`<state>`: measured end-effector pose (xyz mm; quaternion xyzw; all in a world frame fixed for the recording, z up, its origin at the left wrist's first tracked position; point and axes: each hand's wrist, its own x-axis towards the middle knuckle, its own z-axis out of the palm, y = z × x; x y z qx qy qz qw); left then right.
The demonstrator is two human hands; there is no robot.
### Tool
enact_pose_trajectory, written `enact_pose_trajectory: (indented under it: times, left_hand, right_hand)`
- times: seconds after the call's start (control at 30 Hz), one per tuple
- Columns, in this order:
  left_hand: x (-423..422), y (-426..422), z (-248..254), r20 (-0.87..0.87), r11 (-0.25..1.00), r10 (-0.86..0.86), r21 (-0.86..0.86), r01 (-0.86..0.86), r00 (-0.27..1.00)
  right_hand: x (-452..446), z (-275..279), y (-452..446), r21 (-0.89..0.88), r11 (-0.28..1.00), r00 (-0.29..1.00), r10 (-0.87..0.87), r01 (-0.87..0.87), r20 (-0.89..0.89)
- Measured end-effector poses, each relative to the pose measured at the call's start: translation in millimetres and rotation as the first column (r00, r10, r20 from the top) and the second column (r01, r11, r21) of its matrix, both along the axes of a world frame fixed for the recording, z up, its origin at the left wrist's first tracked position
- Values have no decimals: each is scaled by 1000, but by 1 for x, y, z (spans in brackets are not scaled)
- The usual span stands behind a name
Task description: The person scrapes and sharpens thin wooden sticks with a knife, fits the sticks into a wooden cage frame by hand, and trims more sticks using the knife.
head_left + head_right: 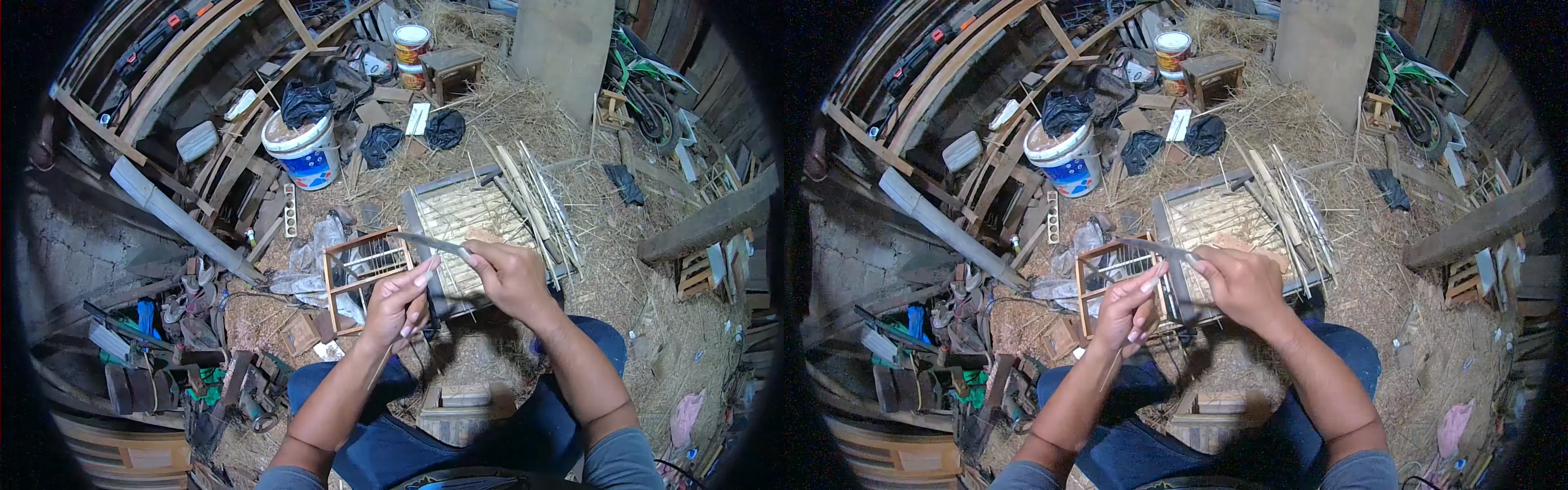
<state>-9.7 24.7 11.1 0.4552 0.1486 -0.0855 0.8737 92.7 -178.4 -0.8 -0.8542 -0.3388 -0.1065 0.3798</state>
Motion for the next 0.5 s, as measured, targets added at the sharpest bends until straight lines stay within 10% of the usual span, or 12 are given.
enact_pose_trajectory:
  times: [0.43,0.5]
  left_hand:
    - [0,0,4,-60,999,-31,11,32,998]
    - [-1,1,4,-20,995,-89,-47,88,996]
  right_hand:
    - [-1,2,2,-30,999,1000,18,-19,-19]
    - [13,7,-2,78,996,926,-19,52,-378]
